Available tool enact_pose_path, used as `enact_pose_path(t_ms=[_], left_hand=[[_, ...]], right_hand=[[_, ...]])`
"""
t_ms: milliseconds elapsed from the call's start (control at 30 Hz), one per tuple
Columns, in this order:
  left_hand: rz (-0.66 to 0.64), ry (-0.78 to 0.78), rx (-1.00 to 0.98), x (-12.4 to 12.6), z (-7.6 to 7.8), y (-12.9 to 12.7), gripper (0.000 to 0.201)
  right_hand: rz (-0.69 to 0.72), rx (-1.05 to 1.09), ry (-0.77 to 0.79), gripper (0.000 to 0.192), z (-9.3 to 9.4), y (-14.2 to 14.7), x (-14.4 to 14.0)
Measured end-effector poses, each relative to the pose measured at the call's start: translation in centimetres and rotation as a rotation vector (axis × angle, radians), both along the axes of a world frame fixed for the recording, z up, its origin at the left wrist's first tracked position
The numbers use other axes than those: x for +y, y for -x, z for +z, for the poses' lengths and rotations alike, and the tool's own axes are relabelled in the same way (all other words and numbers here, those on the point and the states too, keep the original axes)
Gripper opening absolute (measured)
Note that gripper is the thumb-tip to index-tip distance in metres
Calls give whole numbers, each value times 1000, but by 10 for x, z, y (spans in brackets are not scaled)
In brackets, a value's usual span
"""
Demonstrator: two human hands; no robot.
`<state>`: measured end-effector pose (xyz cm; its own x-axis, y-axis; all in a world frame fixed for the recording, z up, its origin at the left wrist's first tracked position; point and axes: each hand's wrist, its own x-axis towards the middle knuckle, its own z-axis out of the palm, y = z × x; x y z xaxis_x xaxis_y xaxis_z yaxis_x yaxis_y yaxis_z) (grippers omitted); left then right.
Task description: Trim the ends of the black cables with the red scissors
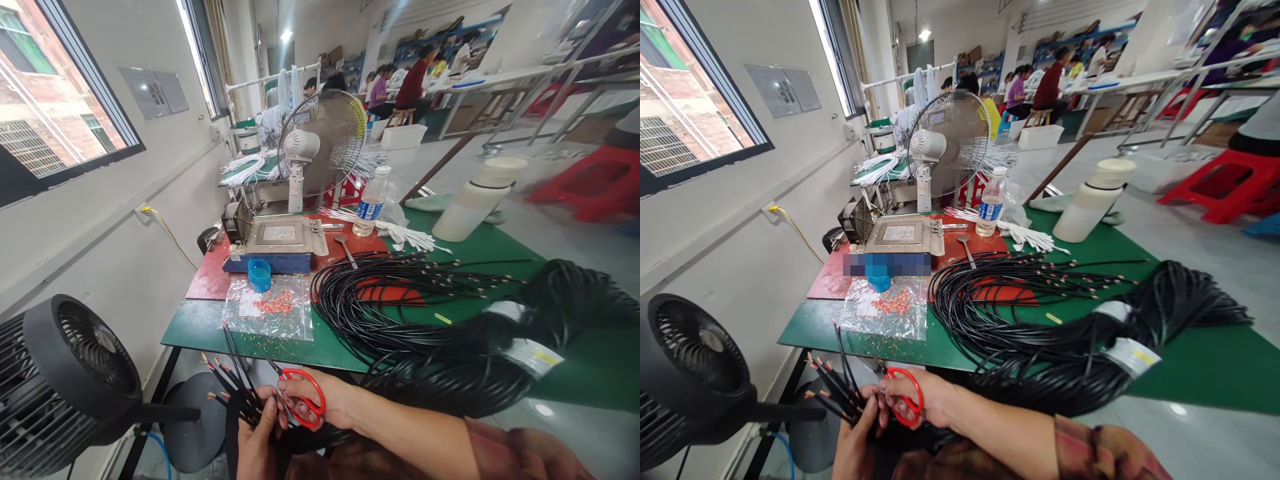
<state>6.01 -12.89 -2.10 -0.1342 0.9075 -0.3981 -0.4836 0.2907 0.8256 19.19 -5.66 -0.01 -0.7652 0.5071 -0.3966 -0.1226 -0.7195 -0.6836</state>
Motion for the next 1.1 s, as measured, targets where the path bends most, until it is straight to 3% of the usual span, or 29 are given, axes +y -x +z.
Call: enact_pose_path(t_ms=[200,367,633,833,1000,1100], left_hand=[[39,11,32,1,0,0,17],[48,22,62,1,5,-1,18],[63,22,72,3,2,-4,18],[103,65,56,3,0,-2,24],[189,133,35,3,2,-2,31],[231,165,-7,6,8,-4,32]], right_hand=[[-3,-10,-73,42,3,3,1],[-99,-40,-94,46,7,5,-1],[-94,-83,-172,44,20,3,-3],[-84,-160,-239,45,13,2,-5],[-65,-313,-400,45,2,2,-7],[-118,-442,-739,47,-2,0,-8]])
